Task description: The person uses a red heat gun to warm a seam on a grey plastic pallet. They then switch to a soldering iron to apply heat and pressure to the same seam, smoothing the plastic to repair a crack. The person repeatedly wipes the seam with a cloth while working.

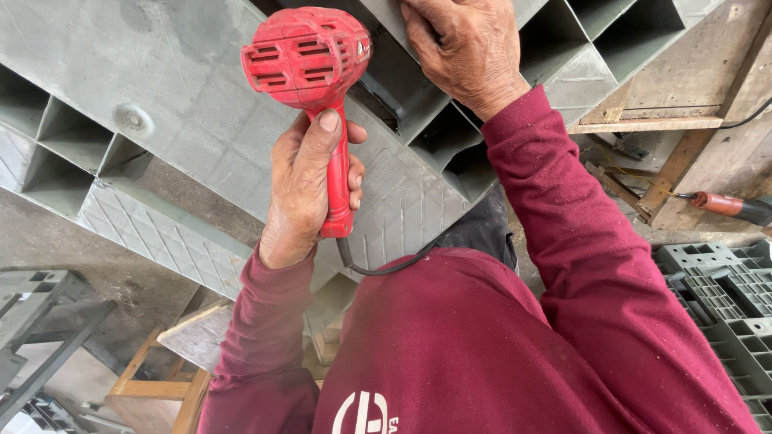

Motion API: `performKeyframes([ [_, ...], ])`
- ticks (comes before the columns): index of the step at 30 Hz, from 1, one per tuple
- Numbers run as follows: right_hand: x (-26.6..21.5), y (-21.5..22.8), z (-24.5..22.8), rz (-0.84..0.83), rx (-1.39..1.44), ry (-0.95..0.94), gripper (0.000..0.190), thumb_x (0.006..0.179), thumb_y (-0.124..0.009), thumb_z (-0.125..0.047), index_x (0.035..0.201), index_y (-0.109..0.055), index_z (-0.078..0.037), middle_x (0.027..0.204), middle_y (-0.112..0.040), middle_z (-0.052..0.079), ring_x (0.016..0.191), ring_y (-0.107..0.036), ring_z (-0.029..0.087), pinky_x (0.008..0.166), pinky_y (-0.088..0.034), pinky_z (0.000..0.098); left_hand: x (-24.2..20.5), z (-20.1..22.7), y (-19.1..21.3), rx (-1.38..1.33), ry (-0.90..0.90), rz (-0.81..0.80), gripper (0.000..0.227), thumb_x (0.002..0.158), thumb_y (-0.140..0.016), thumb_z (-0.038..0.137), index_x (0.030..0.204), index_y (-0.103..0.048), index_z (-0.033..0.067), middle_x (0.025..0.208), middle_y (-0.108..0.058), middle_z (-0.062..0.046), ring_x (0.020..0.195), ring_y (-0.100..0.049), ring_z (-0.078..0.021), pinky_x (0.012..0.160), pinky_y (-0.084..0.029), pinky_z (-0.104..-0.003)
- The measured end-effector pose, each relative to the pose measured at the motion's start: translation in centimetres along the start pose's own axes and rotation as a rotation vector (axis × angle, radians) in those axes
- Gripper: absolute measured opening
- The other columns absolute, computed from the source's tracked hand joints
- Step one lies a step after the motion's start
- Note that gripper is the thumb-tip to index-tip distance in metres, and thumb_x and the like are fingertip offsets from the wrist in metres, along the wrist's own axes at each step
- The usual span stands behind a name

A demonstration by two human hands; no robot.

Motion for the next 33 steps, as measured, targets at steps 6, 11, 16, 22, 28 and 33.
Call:
performKeyframes([
  [6, -0.1, -0.2, 0.2, -0.017, -0.040, -0.022, 0.003, 0.104, -0.072, -0.013, 0.106, -0.073, -0.011, 0.088, -0.068, 0.006, 0.079, -0.067, 0.028, 0.070, -0.049, 0.0413, -0.1, 0.0, -0.2, 0.012, 0.012, 0.009, 0.060, 0.100, -0.062, 0.045, 0.133, -0.051, -0.0042, 0.105, -0.060, -0.011, 0.064, -0.060, -0.0109, 0.045, -0.051, -0.027],
  [11, -0.2, -0.2, 0.2, -0.021, -0.022, -0.018, 0.005, 0.102, -0.069, -0.012, 0.105, -0.072, -0.011, 0.087, -0.067, 0.006, 0.079, -0.067, 0.028, 0.071, -0.050, 0.0410, -0.3, -0.1, -0.4, 0.018, 0.017, 0.018, 0.059, 0.100, -0.062, 0.045, 0.132, -0.052, -0.0044, 0.104, -0.060, -0.011, 0.064, -0.060, -0.0110, 0.045, -0.052, -0.027],
  [16, -0.1, -0.3, 0.4, -0.015, -0.027, -0.027, 0.002, 0.105, -0.072, -0.013, 0.104, -0.073, -0.011, 0.084, -0.067, 0.007, 0.076, -0.066, 0.028, 0.068, -0.049, 0.0406, -0.1, -0.2, -0.6, 0.021, 0.016, 0.027, 0.057, 0.100, -0.063, 0.043, 0.130, -0.053, -0.0046, 0.105, -0.060, -0.012, 0.065, -0.061, -0.0115, 0.046, -0.053, -0.027],
  [22, -0.2, 0.1, 0.2, 0.007, -0.008, 0.002, 0.007, 0.102, -0.070, -0.011, 0.108, -0.072, -0.011, 0.092, -0.069, 0.005, 0.082, -0.068, 0.026, 0.071, -0.050, 0.0399, -0.2, -0.3, -0.8, 0.019, 0.019, 0.043, 0.054, 0.100, -0.062, 0.041, 0.130, -0.053, -0.0024, 0.105, -0.060, -0.011, 0.064, -0.061, -0.0117, 0.046, -0.053, -0.027],
  [28, 0.0, 0.4, 0.2, 0.024, 0.020, -0.004, 0.018, 0.100, -0.071, -0.008, 0.118, -0.074, -0.013, 0.099, -0.071, 0.005, 0.085, -0.068, 0.026, 0.073, -0.050, 0.0397, -0.2, -0.4, -1.3, 0.014, 0.024, 0.069, 0.053, 0.100, -0.063, 0.040, 0.131, -0.052, -0.0020, 0.104, -0.061, -0.011, 0.063, -0.061, -0.0117, 0.046, -0.053, -0.027],
  [33, 0.4, 0.7, -0.1, 0.006, 0.040, 0.003, 0.021, 0.102, -0.073, -0.007, 0.121, -0.073, -0.013, 0.100, -0.071, 0.003, 0.089, -0.067, 0.026, 0.080, -0.050, 0.0409, -0.1, -0.5, -1.7, 0.011, 0.010, 0.099, 0.050, 0.100, -0.063, 0.039, 0.128, -0.053, -0.0007, 0.102, -0.061, -0.010, 0.061, -0.060, -0.0112, 0.045, -0.052, -0.027],
])
Point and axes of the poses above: each hand's wrist, its own x-axis towards the middle knuckle, its own y-axis out of the back of the hand, z = x × y, the point moved 10 cm from there along x, towards the middle knuckle
